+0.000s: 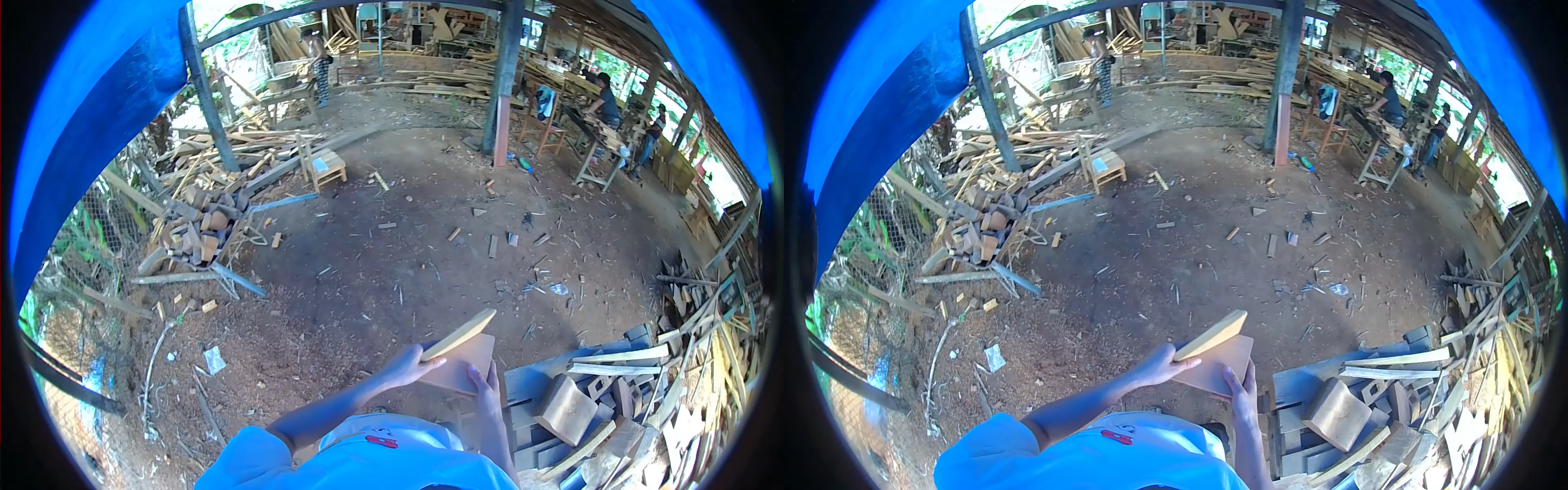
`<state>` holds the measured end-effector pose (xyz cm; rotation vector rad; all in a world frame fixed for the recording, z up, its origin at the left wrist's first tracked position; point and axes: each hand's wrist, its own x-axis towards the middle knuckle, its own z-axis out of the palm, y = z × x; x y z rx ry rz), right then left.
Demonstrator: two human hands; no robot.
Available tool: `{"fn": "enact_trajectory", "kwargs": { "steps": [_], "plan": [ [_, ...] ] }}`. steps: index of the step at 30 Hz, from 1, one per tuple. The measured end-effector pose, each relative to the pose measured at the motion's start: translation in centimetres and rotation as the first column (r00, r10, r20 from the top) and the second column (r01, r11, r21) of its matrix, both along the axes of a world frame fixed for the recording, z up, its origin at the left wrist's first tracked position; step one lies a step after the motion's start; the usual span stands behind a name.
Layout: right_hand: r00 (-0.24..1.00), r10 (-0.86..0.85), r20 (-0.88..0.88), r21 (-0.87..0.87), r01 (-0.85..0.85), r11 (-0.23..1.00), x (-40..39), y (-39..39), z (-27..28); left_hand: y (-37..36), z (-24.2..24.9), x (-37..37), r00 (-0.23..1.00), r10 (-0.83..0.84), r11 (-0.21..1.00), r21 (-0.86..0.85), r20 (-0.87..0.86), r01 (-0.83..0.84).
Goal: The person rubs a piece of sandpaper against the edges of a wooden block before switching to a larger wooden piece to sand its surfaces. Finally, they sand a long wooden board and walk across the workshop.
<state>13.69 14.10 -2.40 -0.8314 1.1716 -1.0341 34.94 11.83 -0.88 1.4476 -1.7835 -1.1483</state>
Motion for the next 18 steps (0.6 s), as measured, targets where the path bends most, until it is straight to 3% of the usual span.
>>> {"fn": "enact_trajectory", "kwargs": {
  "steps": [5,7,13,18],
  "plan": [
    [0.994,0.105,0.034,-0.009,-0.104,0.994,3.8,-0.4,0.5,2.1,0.9,3.9,0.988,0.141,0.99,-0.01,0.068,-0.141],
    [0.988,0.147,0.037,-0.039,-0.146,0.989,5.3,-0.4,1.1,3.0,1.9,5.2,0.979,0.192,0.974,-0.137,0.065,-0.182],
    [0.972,0.227,-0.054,-0.162,-0.233,0.959,7.8,0.0,0.6,3.8,4.8,6.9,0.955,0.272,0.961,-0.092,0.121,-0.262],
    [0.978,0.208,-0.033,-0.099,-0.21,0.973,7.4,1.6,0.7,4.3,4.2,6.7,0.932,0.242,0.965,-0.164,0.27,-0.203]
  ]
}}
